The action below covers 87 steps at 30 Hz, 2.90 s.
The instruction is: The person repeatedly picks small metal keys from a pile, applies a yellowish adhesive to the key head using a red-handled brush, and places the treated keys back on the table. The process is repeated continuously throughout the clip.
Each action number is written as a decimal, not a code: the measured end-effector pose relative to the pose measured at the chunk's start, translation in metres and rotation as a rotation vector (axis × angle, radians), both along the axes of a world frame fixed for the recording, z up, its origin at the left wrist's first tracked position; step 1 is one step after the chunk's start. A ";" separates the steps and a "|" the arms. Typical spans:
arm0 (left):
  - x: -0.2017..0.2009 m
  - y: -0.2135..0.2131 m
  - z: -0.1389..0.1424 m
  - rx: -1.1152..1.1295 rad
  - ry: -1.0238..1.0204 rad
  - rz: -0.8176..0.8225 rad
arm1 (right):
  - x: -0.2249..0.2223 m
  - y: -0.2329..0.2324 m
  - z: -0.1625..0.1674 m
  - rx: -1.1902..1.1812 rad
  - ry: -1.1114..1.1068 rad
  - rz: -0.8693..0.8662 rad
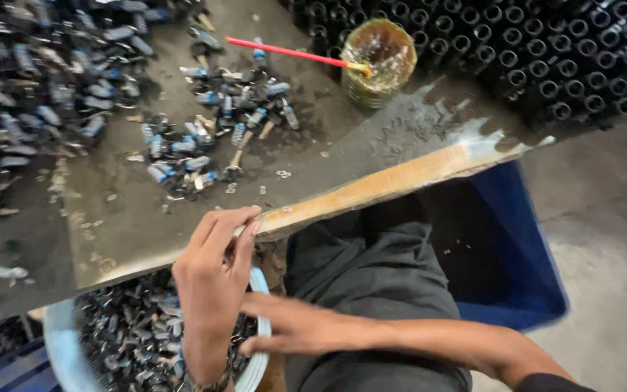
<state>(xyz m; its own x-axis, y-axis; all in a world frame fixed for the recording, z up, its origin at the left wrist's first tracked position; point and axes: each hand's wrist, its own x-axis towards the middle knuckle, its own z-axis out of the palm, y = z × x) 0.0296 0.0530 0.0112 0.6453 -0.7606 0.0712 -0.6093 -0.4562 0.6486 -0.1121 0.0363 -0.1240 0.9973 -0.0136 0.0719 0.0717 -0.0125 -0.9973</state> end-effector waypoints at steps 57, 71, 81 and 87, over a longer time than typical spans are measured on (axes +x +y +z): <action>-0.072 -0.038 -0.049 -0.355 0.375 -0.211 | -0.081 -0.112 0.049 0.471 0.276 -0.865; -0.063 -0.044 -0.056 -0.313 0.387 -0.077 | -0.051 -0.155 0.063 -0.559 0.245 -1.075; -0.059 -0.025 -0.059 -0.425 0.431 0.039 | -0.047 -0.155 0.105 -0.633 0.264 -0.981; -0.053 -0.014 -0.068 -0.467 0.368 0.041 | 0.031 -0.177 0.083 -1.085 -0.023 -0.692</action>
<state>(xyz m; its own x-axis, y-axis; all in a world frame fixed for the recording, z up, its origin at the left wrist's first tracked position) -0.0236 0.0387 -0.0570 0.7190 -0.6767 0.1583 -0.2944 -0.0903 0.9514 -0.0815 -0.1409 -0.0415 0.8044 -0.4492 0.3888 -0.2583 -0.8538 -0.4520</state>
